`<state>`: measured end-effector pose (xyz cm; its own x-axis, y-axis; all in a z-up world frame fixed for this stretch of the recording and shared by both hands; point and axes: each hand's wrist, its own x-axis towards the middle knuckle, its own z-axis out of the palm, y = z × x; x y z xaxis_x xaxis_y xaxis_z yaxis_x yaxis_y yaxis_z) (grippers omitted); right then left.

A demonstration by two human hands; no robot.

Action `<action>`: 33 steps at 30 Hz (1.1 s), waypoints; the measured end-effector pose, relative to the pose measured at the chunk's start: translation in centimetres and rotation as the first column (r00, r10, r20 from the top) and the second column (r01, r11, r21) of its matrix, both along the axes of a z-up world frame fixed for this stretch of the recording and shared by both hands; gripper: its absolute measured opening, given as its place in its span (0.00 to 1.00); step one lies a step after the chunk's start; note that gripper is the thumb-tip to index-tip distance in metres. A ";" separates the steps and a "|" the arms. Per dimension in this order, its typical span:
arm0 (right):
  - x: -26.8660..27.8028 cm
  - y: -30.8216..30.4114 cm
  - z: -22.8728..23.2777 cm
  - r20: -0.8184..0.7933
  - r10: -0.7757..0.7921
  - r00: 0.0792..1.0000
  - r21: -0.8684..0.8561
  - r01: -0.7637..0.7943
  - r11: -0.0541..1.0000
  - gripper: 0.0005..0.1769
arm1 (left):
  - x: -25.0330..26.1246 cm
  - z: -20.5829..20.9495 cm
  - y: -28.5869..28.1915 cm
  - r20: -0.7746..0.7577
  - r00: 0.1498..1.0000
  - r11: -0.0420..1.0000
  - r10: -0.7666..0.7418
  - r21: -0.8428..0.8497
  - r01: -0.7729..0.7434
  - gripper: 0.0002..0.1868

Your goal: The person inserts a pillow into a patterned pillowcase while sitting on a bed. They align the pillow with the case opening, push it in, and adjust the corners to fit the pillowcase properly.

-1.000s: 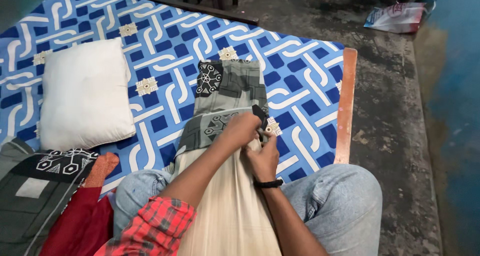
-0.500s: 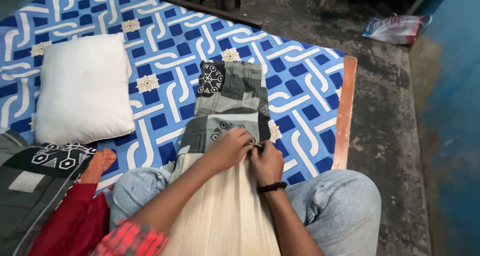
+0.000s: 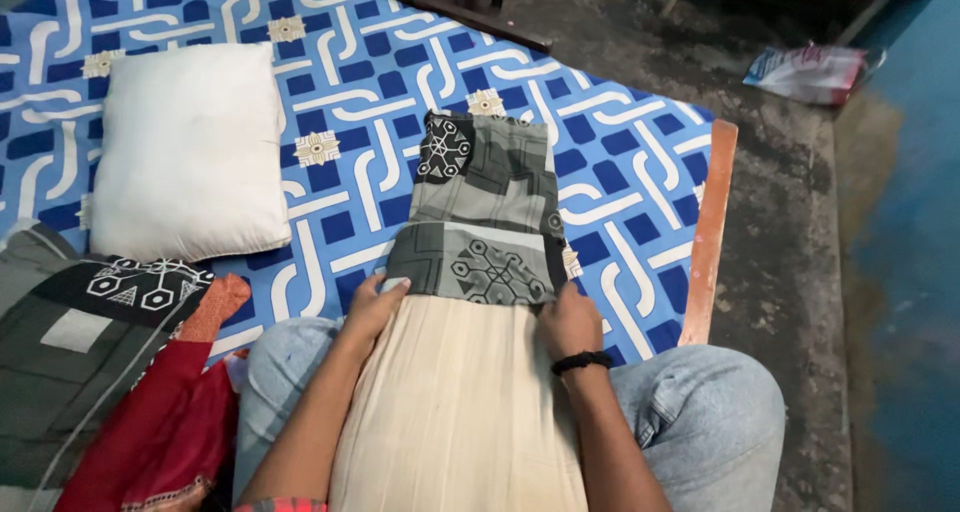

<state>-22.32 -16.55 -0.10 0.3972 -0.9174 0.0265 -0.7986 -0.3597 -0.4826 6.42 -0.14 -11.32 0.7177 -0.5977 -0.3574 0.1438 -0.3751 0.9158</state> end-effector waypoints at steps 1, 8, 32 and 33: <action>-0.2 0.0 0.5 -0.041 0.000 0.999 -0.006 0.000 1.000 0.15 | 0.3 0.0 -0.1 -0.091 0.995 0.995 0.042 -0.089 -0.050 0.28; 1.2 2.4 7.6 -0.099 0.187 0.977 -0.166 -0.201 0.965 0.24 | -0.3 2.3 0.2 -0.423 0.898 0.857 -0.120 -0.502 -0.122 0.34; 10.3 10.1 2.9 0.289 0.572 0.768 -0.222 -0.527 0.820 0.12 | -1.7 3.5 -0.5 0.307 0.938 0.953 0.163 -0.295 -0.070 0.10; 10.3 10.1 3.1 0.299 0.564 0.770 -0.230 -0.516 0.825 0.12 | -2.1 4.5 -0.3 0.427 0.888 0.974 0.169 -0.212 -0.083 0.10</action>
<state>-11.98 -6.45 3.04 0.7688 -0.5324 0.3542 -0.2473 -0.7583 -0.6032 4.32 -0.42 -6.77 0.8485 -0.5157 0.1190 -0.2548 -0.2010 0.9459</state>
